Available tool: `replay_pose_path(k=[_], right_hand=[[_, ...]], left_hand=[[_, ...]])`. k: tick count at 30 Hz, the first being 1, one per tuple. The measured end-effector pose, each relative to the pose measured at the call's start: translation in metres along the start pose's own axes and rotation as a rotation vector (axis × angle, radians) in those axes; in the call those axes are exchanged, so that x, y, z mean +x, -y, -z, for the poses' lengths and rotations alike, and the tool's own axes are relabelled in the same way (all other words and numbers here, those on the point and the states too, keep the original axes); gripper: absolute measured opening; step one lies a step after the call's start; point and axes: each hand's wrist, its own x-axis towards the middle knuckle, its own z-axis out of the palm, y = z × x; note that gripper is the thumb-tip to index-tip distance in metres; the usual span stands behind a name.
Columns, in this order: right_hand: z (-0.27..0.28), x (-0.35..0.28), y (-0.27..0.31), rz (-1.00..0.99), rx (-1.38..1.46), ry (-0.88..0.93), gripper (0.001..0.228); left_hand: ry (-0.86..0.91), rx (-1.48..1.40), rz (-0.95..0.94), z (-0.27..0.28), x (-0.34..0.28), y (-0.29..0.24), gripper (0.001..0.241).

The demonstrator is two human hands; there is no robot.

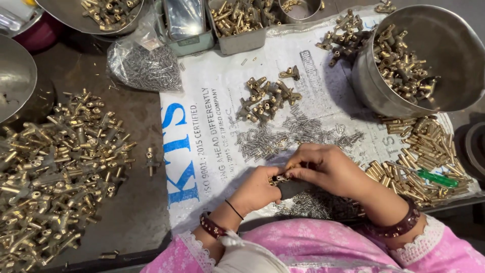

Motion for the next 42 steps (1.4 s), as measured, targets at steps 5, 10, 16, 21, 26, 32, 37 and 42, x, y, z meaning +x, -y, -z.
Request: replay_pose_path(k=[5,10,16,21,26,32,37,42], right_hand=[[-0.007,0.003,0.003,-0.027,0.020,0.018,0.014],[-0.010,0.001,0.003,0.017,-0.064,-0.052,0.014],[-0.008,-0.001,-0.027,-0.064,0.168,0.038,0.016],[0.000,0.013,-0.035,0.013,-0.244,-0.231,0.014],[-0.027,0.025,-0.020,0.041,-0.607,-0.226,0.015],[-0.031,0.029,-0.017,0.012,-0.645,-0.243,0.014],[-0.025,0.012,-0.026,-0.119,-0.090,-0.327,0.013],[-0.032,-0.003,-0.008,0.173,0.007,-0.299,0.013]], left_hand=[[0.011,-0.013,0.017,0.002,0.001,0.003,0.033],[0.065,-0.084,-0.032,0.010,0.001,0.013,0.023],[0.076,-0.263,-0.031,0.010,-0.013,-0.026,0.026],[-0.078,-0.430,0.000,0.010,-0.018,-0.044,0.039],[-0.135,-0.517,0.026,0.014,-0.019,-0.040,0.044],[-0.044,-0.536,0.012,0.015,-0.019,-0.045,0.039],[0.051,-0.721,-0.052,0.016,-0.015,-0.034,0.047],[-0.049,-0.610,-0.050,0.020,-0.016,-0.038,0.040]])
